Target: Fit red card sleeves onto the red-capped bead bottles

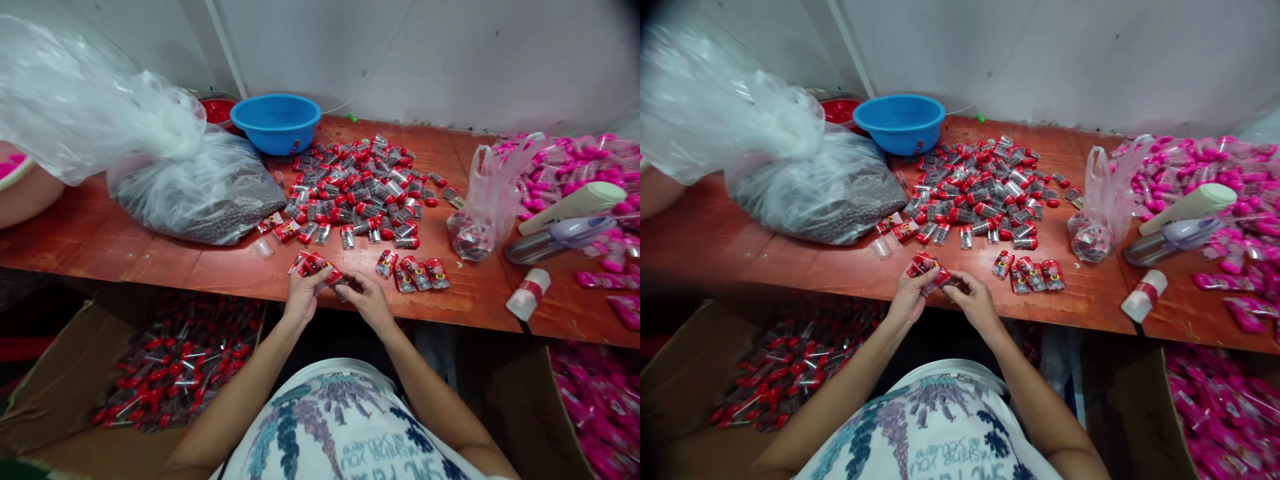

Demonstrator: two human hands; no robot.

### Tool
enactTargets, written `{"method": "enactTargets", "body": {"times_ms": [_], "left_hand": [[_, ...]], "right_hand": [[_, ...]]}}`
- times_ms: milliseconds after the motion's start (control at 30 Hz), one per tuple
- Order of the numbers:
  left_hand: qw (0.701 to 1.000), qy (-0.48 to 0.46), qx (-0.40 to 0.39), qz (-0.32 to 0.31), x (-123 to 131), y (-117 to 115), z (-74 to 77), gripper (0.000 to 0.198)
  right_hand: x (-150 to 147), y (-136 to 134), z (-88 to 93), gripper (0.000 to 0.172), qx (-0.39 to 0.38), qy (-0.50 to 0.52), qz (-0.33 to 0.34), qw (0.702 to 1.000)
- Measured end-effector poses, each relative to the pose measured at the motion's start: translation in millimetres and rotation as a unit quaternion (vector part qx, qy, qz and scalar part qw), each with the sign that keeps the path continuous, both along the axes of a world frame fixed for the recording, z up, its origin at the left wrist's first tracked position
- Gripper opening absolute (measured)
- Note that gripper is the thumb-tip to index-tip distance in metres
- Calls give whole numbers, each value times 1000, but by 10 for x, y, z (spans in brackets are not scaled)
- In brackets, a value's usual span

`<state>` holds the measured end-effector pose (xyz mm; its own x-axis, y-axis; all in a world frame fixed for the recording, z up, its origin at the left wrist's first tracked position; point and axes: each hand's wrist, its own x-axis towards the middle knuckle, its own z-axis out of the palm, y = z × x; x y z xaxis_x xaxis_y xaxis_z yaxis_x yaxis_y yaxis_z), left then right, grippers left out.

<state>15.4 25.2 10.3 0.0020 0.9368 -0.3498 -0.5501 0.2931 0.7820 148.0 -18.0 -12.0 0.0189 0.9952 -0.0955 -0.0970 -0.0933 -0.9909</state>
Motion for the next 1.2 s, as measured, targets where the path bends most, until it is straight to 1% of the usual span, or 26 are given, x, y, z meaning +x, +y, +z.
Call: {"method": "enactTargets", "body": {"times_ms": [133, 233, 300, 367, 433, 467, 533, 733, 800, 900, 967, 1000, 1100, 1167, 1200], "left_hand": [[1000, 7, 14, -27, 0, -10, 16, 29], [999, 12, 17, -42, 0, -19, 27, 30], [999, 13, 16, -45, 8, -28, 29, 28], [999, 12, 19, -46, 20, -40, 26, 27], [999, 15, 19, -48, 32, -55, 23, 27], [998, 19, 18, -51, 37, -62, 22, 27], [997, 31, 18, -61, 41, -72, 24, 29], [993, 61, 46, -92, 41, -70, 73, 29], [992, 71, 44, -93, 45, -70, 88, 30], [990, 98, 49, -88, 42, -73, 94, 30], [986, 120, 49, -103, 29, -72, 93, 32], [984, 128, 48, -115, 22, -70, 92, 33], [980, 135, 47, -142, 7, -60, 92, 36], [981, 130, 39, -137, 13, -51, 89, 35], [982, 130, 36, -128, 20, -46, 85, 34]], "right_hand": [[16, -9, 12, 39, -5, 22, -11, 1000], [19, -28, 16, 36, -6, 29, -18, 999], [30, -44, 29, 31, 22, -4, -35, 999], [52, -55, 51, 28, 65, -58, -56, 995], [78, -59, 74, 28, 94, -95, -62, 989], [90, -60, 85, 28, 97, -99, -58, 989], [104, -61, 97, 29, 85, -83, -51, 992], [90, -89, 94, 35, 26, 6, -44, 999], [93, -108, 98, 41, 29, -2, -44, 999], [110, -126, 99, 47, 55, -48, -53, 996], [122, -124, 87, 47, 59, -60, -60, 995], [124, -118, 78, 46, 54, -50, -62, 995], [110, -103, 51, 45, 25, 23, -72, 997], [83, -106, 44, 43, 19, 47, -75, 996], [67, -113, 44, 41, 24, 34, -81, 996]]}}
